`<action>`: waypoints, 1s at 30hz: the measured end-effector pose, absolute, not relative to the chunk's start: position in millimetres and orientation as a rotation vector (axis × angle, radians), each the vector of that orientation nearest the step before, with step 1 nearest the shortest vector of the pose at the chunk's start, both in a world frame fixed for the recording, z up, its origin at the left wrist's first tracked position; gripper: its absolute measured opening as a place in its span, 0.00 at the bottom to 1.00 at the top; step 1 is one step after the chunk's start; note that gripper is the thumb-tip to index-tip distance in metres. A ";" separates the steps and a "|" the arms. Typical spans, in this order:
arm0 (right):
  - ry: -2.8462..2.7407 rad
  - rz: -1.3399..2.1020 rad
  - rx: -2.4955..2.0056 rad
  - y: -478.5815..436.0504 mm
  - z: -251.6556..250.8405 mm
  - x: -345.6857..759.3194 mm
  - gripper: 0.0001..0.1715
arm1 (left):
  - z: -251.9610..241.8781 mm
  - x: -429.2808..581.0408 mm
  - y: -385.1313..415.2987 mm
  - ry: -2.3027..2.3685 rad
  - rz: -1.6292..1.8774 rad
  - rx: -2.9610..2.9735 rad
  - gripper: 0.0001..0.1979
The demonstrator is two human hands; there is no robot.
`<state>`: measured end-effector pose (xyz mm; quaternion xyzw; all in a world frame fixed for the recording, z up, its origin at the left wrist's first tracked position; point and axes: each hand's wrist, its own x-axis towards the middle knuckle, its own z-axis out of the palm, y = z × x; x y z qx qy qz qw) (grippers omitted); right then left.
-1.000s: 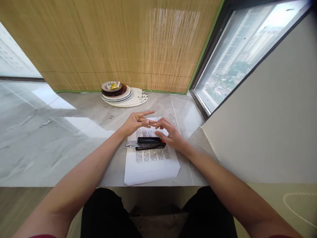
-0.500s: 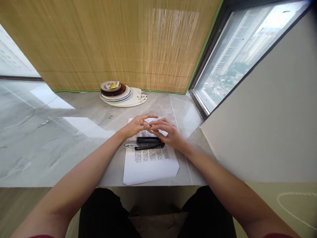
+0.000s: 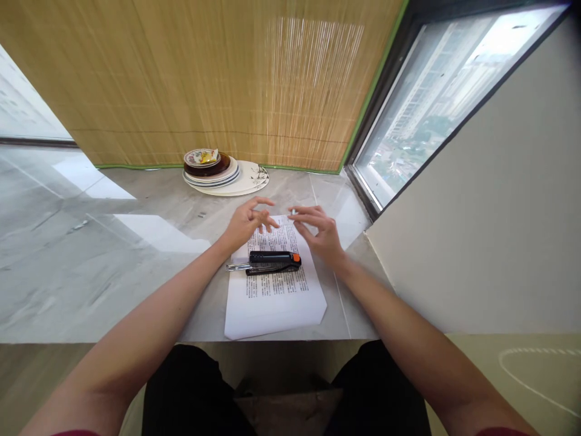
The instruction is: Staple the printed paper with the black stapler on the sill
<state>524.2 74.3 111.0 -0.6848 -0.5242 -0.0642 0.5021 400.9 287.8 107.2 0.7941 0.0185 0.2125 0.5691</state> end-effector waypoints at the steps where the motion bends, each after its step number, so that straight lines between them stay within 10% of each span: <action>1: -1.174 -0.193 -1.719 73.0 108.5 535.2 0.13 | 108.1 400.1 293.4 0.174 0.656 1.967 0.24; 5: -0.867 -0.303 -2.093 64.4 91.0 582.7 0.12 | 111.1 389.4 323.5 0.798 1.014 2.430 0.08; 11: -0.909 -0.255 -2.392 55.5 73.2 605.0 0.16 | 103.8 368.4 354.8 1.357 0.636 2.588 0.16; 19: -0.923 -0.204 -2.409 57.0 72.8 600.5 0.17 | 104.0 366.8 369.1 1.251 0.413 2.695 0.12; 30: -1.524 0.182 -1.459 69.6 103.6 552.2 0.24 | 104.8 394.9 336.4 0.433 0.950 2.516 0.11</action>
